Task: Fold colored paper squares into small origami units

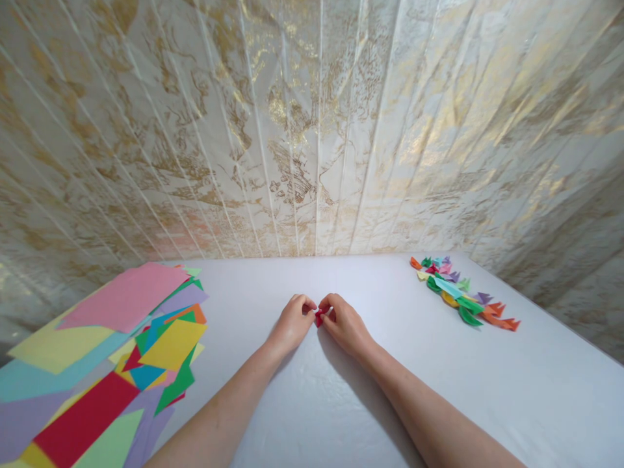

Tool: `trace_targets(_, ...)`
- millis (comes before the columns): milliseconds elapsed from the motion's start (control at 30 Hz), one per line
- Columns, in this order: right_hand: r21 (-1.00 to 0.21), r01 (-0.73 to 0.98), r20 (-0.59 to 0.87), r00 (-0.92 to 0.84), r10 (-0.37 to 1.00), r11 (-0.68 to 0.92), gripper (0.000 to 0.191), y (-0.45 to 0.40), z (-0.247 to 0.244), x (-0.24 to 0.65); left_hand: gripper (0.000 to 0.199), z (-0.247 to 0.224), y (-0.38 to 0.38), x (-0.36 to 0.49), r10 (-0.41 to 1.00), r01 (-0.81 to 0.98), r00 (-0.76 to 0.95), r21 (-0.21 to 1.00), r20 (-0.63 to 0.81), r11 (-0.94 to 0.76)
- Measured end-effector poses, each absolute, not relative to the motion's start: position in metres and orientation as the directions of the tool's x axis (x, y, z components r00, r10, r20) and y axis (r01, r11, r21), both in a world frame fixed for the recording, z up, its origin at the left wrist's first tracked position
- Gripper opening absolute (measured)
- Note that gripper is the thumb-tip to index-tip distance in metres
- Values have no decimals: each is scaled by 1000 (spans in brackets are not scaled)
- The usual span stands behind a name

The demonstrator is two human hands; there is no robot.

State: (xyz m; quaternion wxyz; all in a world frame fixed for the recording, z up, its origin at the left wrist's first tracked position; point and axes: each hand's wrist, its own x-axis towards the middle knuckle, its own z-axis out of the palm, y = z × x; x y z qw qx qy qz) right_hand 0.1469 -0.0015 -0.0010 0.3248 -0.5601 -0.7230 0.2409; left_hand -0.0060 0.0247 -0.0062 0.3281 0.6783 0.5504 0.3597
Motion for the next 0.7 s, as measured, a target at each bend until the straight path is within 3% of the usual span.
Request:
trace_targets(200, -751, 621, 177, -137, 975, 224, 16, 0, 2, 147, 15, -7, 21, -5, 972, 504, 159, 833, 173, -231)
trace_targets(433, -748, 622, 187, -135, 973, 231, 13, 2, 0, 148, 15, -11, 21, -4, 970, 443, 204, 871, 132, -212)
trace_targets(700, -767, 586, 210, -153, 966, 259, 25, 2, 0, 148, 18, -10, 18, -8, 941, 625, 233, 704, 245, -337)
